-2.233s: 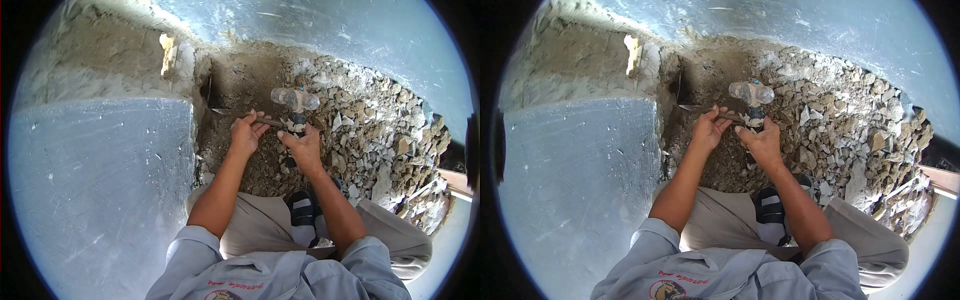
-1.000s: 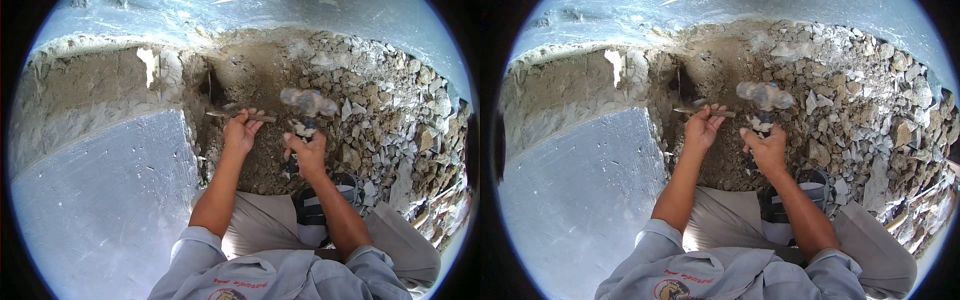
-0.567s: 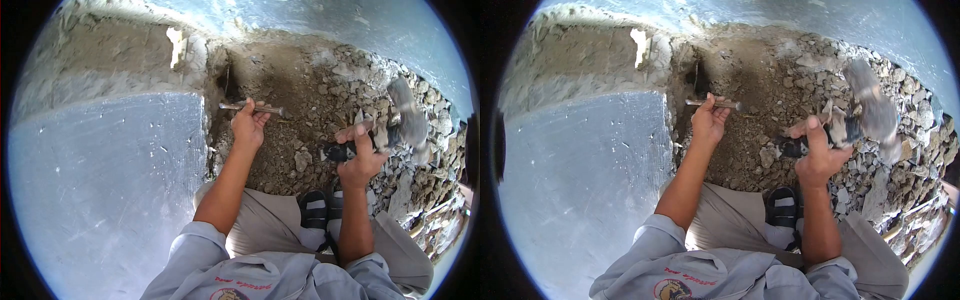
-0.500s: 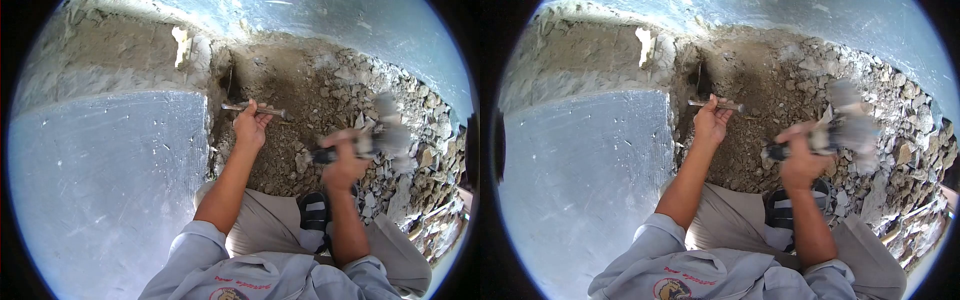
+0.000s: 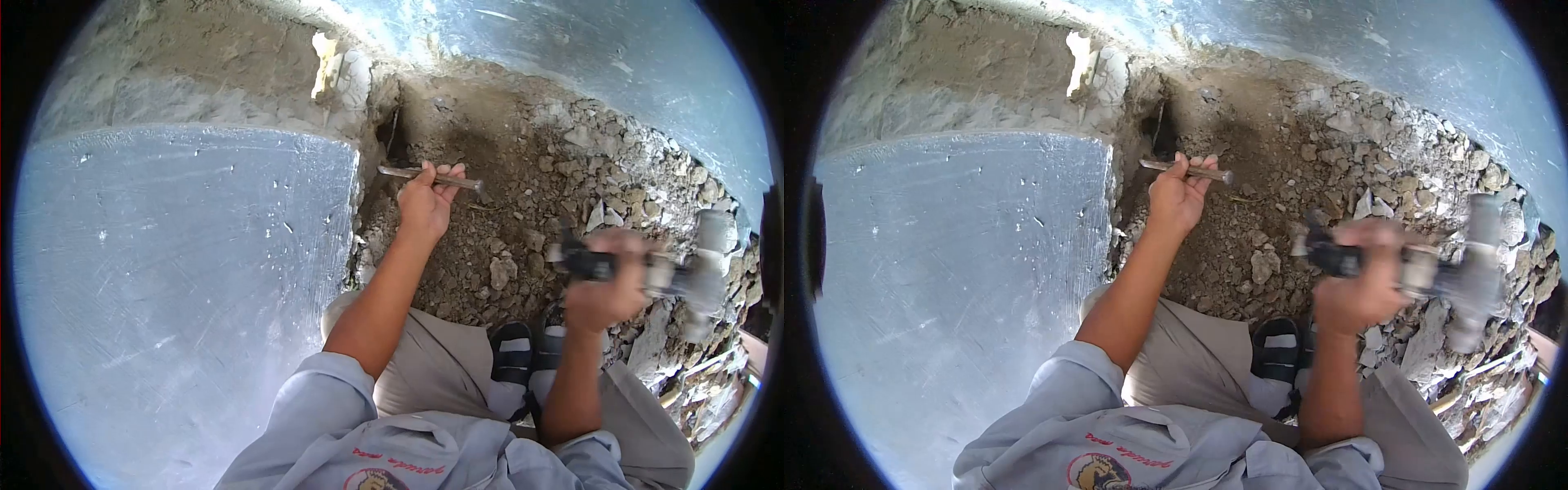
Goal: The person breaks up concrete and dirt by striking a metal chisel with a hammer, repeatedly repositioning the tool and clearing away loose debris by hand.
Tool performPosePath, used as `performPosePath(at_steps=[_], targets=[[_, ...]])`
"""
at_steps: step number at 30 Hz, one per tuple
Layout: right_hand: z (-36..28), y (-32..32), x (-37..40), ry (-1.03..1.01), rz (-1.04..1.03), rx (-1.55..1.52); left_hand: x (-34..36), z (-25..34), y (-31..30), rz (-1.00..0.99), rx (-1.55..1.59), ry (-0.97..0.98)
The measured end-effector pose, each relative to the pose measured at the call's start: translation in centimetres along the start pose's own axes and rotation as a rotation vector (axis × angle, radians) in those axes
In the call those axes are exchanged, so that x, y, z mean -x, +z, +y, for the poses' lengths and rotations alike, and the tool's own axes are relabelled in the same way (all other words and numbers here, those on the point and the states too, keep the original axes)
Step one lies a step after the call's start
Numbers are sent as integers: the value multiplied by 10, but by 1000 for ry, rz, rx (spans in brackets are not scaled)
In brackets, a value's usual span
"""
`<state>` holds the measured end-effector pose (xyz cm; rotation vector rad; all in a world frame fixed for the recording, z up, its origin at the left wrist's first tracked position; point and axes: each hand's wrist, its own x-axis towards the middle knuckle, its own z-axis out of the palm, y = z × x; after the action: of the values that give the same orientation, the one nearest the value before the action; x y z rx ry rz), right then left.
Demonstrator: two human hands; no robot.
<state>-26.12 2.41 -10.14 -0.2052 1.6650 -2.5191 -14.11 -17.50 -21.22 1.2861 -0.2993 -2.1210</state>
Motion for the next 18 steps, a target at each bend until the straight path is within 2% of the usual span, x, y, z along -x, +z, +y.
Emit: performPosePath(at_steps=[1, 3, 4, 5, 8, 10, 11, 13, 15, 16, 18], targets=[[49, -18, 40, 202, -25, 321, -2, -1, 0, -6, -32, 10], [80, -17, 75, 689, -170, 389, -8, -8, -8, 55, -31, 9], [74, -3, 75, 964, -297, 114, -8, -8, -7, 81, -33, 12], [74, -2, 65, 902, -285, 142, -7, -9, -9, 10, -103, 41], [44, -5, 37, 834, -237, 202, -5, 2, -5, -59, -24, 41], [2, -5, -3, 517, -215, 311, -6, 3, -1, -28, 12, 12], [-7, -23, -24, 118, -299, 440, -8, 1, -2, -25, 18, 7], [-39, -21, -49, -182, -283, 303, -10, 0, -3, -14, 32, 0], [-57, -2, -49, -22, -50, -299, -7, 2, 0, -1, 47, -13], [-34, -8, -32, -234, -103, 247, -9, 4, -4, -14, 48, -7], [70, -40, 43, -35, -317, 743, -14, 0, -6, -56, 53, -3]])
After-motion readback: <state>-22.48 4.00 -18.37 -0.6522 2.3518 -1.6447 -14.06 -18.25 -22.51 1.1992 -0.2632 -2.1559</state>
